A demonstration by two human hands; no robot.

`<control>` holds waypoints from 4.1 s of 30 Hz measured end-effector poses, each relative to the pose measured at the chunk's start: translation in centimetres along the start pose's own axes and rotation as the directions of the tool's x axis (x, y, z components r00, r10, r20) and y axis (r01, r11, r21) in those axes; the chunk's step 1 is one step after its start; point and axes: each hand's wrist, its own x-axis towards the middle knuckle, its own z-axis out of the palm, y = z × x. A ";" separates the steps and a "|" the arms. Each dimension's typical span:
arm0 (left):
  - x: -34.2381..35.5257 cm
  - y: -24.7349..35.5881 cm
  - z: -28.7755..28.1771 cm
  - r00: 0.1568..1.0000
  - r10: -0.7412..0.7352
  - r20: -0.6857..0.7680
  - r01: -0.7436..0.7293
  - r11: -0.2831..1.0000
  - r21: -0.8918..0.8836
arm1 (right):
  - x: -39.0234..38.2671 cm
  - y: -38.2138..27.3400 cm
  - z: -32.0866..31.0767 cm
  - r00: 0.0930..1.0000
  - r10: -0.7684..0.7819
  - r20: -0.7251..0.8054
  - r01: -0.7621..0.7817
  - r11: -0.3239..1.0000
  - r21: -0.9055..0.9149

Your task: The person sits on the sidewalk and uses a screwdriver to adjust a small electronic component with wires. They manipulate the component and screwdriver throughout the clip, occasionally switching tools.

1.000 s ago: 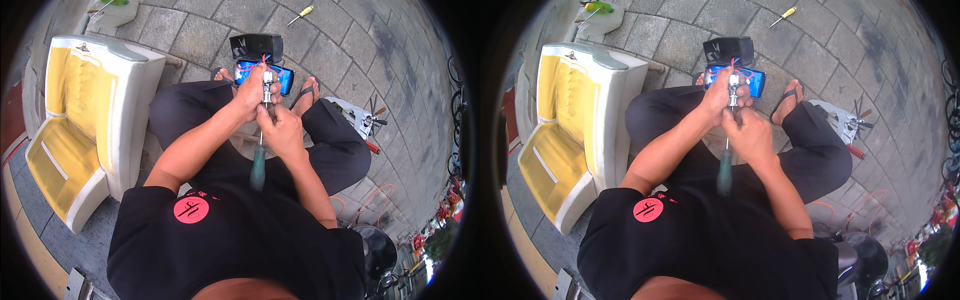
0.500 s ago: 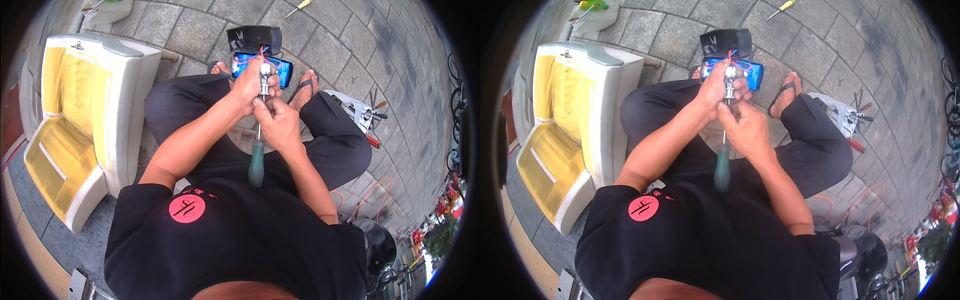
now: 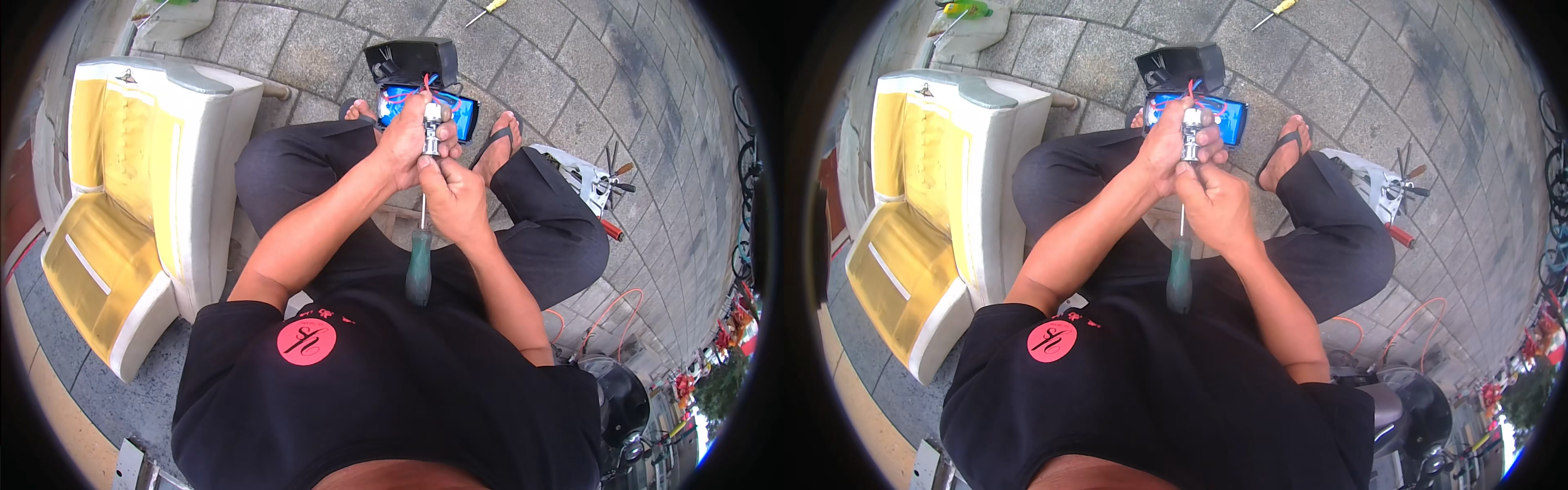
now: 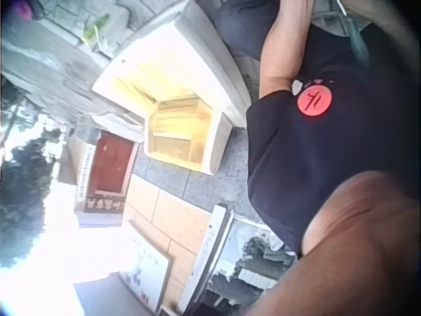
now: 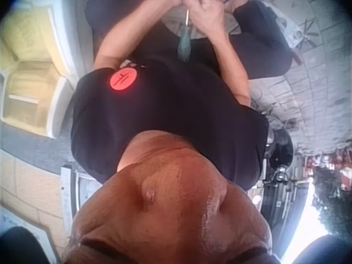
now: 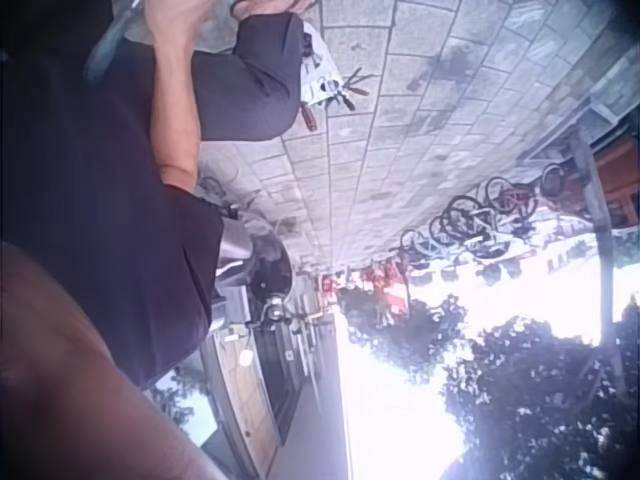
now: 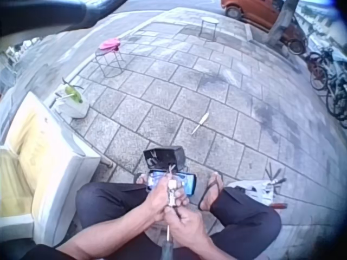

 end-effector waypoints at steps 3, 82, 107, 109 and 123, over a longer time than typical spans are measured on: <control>0.0 0.1 0.1 1.000 -0.011 -0.002 0.011 1.000 -0.019 | 0.2 0.4 0.2 1.000 0.005 0.011 -0.005 0.999 0.039; -0.1 0.0 -0.1 1.000 0.009 0.020 -0.008 0.997 -0.075 | -0.6 -0.3 0.4 0.988 -0.137 -0.076 0.132 0.989 -0.070; 0.2 0.0 -0.3 1.000 -0.015 0.023 0.017 0.995 -0.102 | -1.1 -0.3 0.5 0.988 -0.114 -0.107 0.106 0.991 -0.079; 0.2 0.0 -0.2 1.000 -0.020 0.021 0.022 0.992 -0.121 | -1.1 -0.3 0.5 0.982 -0.151 -0.118 0.137 0.984 -0.115; -0.1 0.2 0.5 1.000 -0.001 -0.018 0.000 0.997 -0.073 | -0.8 -1.1 0.2 0.961 -0.249 -0.123 0.212 0.943 -0.256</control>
